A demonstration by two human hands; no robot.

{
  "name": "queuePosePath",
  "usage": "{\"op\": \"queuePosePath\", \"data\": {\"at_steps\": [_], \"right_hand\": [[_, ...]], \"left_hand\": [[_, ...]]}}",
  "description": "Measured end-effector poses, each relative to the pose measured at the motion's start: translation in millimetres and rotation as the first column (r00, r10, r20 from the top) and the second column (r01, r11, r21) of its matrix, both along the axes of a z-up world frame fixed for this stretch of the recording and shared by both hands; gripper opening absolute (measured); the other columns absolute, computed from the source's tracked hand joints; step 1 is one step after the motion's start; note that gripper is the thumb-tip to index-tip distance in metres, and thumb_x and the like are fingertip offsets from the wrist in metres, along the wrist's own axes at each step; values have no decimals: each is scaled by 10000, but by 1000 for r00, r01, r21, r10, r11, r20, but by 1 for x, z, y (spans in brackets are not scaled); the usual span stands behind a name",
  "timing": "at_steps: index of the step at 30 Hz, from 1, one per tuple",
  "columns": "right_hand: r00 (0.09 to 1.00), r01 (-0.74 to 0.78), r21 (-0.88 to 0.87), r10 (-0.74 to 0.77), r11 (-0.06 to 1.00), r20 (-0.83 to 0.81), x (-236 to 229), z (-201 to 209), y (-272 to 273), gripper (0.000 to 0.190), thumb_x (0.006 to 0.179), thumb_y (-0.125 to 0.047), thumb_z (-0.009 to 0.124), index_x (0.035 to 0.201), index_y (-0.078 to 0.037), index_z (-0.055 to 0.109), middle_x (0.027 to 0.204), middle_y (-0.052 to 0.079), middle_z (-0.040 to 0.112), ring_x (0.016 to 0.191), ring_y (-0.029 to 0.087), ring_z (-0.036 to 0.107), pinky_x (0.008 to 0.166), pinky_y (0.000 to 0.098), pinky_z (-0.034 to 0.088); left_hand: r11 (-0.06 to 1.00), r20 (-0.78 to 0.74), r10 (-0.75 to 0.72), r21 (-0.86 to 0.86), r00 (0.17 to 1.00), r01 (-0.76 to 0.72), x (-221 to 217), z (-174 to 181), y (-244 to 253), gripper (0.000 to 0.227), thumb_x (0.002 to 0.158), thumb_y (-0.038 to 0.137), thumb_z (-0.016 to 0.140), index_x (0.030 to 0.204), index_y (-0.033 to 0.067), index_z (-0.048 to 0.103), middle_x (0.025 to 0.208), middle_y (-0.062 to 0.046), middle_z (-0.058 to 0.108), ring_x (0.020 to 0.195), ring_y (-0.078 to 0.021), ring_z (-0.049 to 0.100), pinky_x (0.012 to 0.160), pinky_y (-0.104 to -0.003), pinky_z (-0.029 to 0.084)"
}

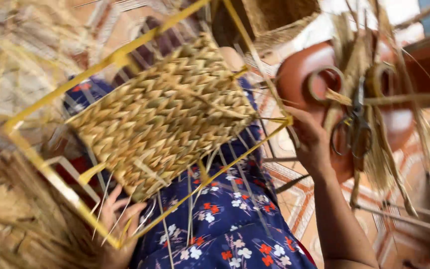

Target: The person is weaving dried plant fibers around a gold-colored frame to create a basket, using scissors to trim excess material.

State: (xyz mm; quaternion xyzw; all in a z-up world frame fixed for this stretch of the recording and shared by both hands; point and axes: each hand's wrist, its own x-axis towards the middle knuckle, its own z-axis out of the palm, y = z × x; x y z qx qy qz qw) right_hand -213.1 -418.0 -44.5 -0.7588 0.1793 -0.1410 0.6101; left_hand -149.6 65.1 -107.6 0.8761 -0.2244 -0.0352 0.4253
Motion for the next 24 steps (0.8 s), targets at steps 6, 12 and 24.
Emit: {"op": "queuePosePath", "data": {"at_steps": [6,12,24], "right_hand": [[844,468,-541,-535,699,38,-108,-12,-87,191,1091,-34,701,1278,-8,677,1162,98,719,1036,177,691,950,305,545],[830,268,-815,-552,513,-75,-135,-32,-86,297,1046,-91,735,1315,-18,635,1195,162,672,1061,287,673,973,382,554],[699,122,-744,-589,657,-406,-127,31,-90,649,945,-74,734,1554,-87,508,1189,236,716,960,274,708,785,398,570]], "left_hand": [[974,-721,-174,-28,671,223,21,-75,93,488,844,-95,712,1290,101,719,1443,-203,596,1162,-317,669,915,-365,531],[875,-84,-418,230,904,426,19,6,141,351,918,142,613,1261,172,675,1275,-124,578,931,-180,676,725,-270,582],[680,273,-732,242,624,692,165,242,-147,277,846,0,697,1122,1,709,1067,-130,735,958,-251,722,833,-353,598]]}}
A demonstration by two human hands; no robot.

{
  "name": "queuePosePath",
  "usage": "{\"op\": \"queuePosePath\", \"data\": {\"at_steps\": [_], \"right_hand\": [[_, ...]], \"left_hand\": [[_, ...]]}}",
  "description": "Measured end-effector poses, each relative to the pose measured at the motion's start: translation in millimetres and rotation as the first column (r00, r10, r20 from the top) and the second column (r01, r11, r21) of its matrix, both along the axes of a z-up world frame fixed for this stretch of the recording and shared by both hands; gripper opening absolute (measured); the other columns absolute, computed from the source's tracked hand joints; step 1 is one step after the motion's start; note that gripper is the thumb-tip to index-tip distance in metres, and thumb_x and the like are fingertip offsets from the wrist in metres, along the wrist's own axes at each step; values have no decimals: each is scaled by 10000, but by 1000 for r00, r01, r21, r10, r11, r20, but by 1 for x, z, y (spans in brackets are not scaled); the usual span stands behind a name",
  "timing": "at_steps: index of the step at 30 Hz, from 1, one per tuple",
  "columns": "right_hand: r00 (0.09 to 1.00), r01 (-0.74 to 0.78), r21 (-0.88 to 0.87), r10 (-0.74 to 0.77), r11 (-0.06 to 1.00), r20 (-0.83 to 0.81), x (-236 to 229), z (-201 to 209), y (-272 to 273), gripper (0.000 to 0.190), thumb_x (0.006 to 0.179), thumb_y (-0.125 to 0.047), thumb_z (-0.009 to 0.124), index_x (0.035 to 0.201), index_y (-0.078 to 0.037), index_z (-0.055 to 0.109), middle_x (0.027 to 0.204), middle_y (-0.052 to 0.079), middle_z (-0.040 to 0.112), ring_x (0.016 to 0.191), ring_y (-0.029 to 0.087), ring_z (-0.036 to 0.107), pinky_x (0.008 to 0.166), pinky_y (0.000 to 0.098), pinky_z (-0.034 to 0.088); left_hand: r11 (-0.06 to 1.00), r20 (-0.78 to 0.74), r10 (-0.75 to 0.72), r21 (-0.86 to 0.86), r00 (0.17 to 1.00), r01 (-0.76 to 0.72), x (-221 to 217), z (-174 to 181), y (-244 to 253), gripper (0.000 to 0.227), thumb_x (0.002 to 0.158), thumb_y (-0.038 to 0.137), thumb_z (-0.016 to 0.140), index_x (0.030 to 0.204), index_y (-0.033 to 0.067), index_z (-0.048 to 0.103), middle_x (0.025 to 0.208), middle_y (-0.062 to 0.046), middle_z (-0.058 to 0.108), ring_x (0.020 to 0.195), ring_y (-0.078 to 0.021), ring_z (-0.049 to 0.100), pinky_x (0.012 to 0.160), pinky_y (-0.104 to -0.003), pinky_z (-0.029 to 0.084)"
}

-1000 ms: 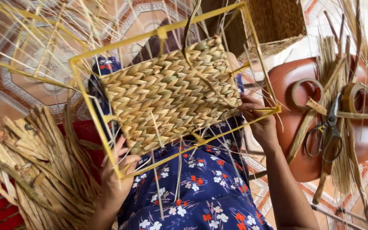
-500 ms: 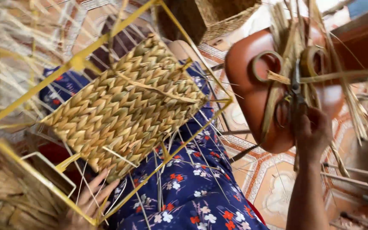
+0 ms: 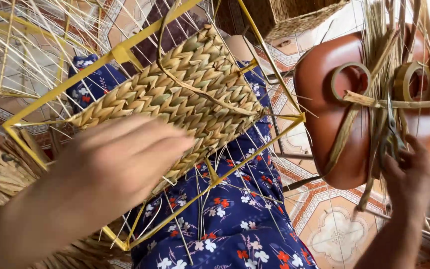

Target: The person is weaving dried plant fibers around a gold-colored frame to create a basket, using scissors to trim excess material.

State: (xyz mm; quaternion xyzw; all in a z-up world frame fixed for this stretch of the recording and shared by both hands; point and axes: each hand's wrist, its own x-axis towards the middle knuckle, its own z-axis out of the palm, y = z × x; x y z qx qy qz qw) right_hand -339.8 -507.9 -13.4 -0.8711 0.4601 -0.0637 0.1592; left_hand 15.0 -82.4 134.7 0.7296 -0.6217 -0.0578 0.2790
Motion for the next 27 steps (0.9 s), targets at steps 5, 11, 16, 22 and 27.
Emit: {"op": "queuePosePath", "data": {"at_steps": [5,11,16,22,27], "right_hand": [[994,22,196,-2,980,-106,-41,56,41,693,878,-70,776,1532,-69,547,1070,206,682,885,239,669,716,392,588],[967,-253,606,221,754,129,-17,38,100,785,708,-40,822,1455,-85,585,1072,87,644,959,152,656,839,354,590],[896,-442,297,405,847,180,75,-5,145,695,741,-190,867,1380,-124,604,1051,84,634,915,197,649,780,357,557],[827,-559,66,551,826,106,93,-49,139,718,748,-238,863,1404,-140,587,1042,119,632,930,255,690,757,391,544],[861,-509,86,505,857,66,93,-65,150,716,768,-201,849,1434,-184,587,930,55,633,799,206,688,679,359,558]], "left_hand": [[983,140,-149,126,979,132,7,-76,-77,138,800,-3,650,931,18,689,937,-108,684,919,-240,675,808,-385,586],[974,237,-127,211,963,76,-7,-179,-136,144,814,89,645,935,18,680,949,-140,687,922,-267,664,751,-428,581],[942,293,-113,335,949,9,3,-179,-152,88,843,123,669,887,48,680,913,-134,705,857,-263,689,692,-426,595],[913,276,-201,400,940,78,10,-166,-154,50,931,15,668,977,-6,666,700,-99,690,612,-167,698,499,-315,595],[978,299,-147,187,943,93,4,-164,-156,102,873,56,684,959,1,684,776,-136,718,664,-192,723,532,-329,624]]}}
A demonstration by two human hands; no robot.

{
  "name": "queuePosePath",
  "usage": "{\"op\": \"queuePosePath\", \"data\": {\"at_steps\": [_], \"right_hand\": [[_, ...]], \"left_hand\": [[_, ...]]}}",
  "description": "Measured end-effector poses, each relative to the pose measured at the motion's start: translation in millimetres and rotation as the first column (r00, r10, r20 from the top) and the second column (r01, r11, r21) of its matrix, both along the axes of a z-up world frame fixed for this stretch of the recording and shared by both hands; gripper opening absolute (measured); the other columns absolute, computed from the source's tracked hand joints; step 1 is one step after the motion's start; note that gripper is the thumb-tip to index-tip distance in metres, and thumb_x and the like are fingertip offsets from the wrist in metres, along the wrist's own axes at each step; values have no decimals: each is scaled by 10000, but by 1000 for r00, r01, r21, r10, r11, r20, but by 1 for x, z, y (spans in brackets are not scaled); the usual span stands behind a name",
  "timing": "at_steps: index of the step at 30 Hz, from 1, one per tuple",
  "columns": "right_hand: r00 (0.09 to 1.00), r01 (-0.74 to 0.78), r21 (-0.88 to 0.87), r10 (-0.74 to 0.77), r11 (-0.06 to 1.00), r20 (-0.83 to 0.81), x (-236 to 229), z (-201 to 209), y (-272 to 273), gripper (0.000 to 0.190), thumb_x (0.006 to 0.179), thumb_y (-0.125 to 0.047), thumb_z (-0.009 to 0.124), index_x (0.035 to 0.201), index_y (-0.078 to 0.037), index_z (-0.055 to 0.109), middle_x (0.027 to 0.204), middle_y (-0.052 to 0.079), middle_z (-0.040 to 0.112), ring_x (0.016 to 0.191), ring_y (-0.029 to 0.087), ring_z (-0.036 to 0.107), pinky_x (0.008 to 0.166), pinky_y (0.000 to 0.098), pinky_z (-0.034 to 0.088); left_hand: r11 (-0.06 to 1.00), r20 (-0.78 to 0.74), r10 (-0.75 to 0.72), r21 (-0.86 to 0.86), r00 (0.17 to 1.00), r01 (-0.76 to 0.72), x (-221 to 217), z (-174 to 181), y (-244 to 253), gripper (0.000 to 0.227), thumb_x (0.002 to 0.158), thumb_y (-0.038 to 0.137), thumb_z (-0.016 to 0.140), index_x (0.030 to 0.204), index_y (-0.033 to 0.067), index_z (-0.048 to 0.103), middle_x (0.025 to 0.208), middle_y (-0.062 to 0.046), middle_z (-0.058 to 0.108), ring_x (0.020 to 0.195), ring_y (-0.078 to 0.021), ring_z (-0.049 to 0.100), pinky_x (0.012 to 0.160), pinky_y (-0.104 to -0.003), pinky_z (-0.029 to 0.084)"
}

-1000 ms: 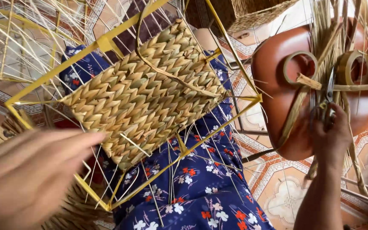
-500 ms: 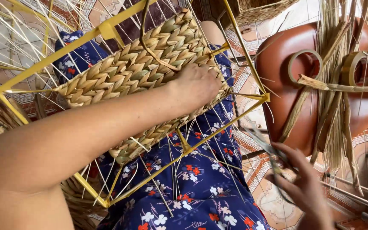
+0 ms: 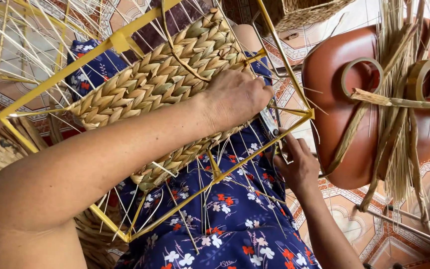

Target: The person is weaving dried plant fibers around a gold-colored frame to create a basket, using scissors to trim excess material.

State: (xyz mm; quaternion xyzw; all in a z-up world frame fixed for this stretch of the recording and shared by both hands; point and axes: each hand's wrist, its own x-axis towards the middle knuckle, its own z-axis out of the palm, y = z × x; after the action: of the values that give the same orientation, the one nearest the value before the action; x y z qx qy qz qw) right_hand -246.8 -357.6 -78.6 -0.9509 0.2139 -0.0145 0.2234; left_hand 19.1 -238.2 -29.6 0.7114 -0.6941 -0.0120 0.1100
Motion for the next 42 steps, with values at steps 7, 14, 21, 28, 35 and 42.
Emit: {"op": "queuePosePath", "data": {"at_steps": [7,14,21,28,35,42], "right_hand": [[999,-23,-20,23,1000,22,-6,-8,-5,720,774,-183,832,1451,-199,588,842,35,651,738,204,675,651,366,567],[999,-8,13,8,1000,49,3,12,2,643,797,-270,846,1382,-174,598,898,56,653,775,219,680,651,384,546],[1000,19,-102,-17,995,25,20,17,5,701,772,-317,860,1411,-210,593,956,64,611,762,247,646,640,399,522],[999,36,-110,-34,993,23,28,15,9,702,784,-249,826,1444,-230,585,978,66,612,733,247,651,628,399,529],[999,24,-121,-19,992,39,46,28,15,672,796,-358,856,1402,-211,607,1021,89,663,733,283,686,574,413,525],[993,39,64,-47,997,112,38,5,12,610,817,-272,854,1376,-162,635,1048,89,749,745,209,733,653,355,570]], "left_hand": [[996,-167,86,-1,982,-87,16,-10,-2,95,846,31,651,935,55,668,785,-111,729,738,-242,749,612,-389,623],[912,-378,403,237,833,-334,34,9,-1,257,1056,257,620,1004,6,598,776,-114,684,586,-187,658,491,-366,590],[915,-213,357,277,910,-294,12,-47,-16,462,754,271,829,992,-44,588,991,-205,626,675,-216,668,583,-312,596],[911,-298,383,280,874,-304,24,-53,-12,309,892,245,785,1063,17,666,929,-135,662,761,-217,669,672,-346,612],[917,-359,396,209,845,-341,23,-52,-15,345,869,317,800,1077,62,698,927,-118,653,798,-220,668,686,-358,608],[911,-405,412,179,816,-371,26,-29,-16,258,849,292,804,1029,121,734,907,-95,659,833,-244,700,768,-426,606]]}}
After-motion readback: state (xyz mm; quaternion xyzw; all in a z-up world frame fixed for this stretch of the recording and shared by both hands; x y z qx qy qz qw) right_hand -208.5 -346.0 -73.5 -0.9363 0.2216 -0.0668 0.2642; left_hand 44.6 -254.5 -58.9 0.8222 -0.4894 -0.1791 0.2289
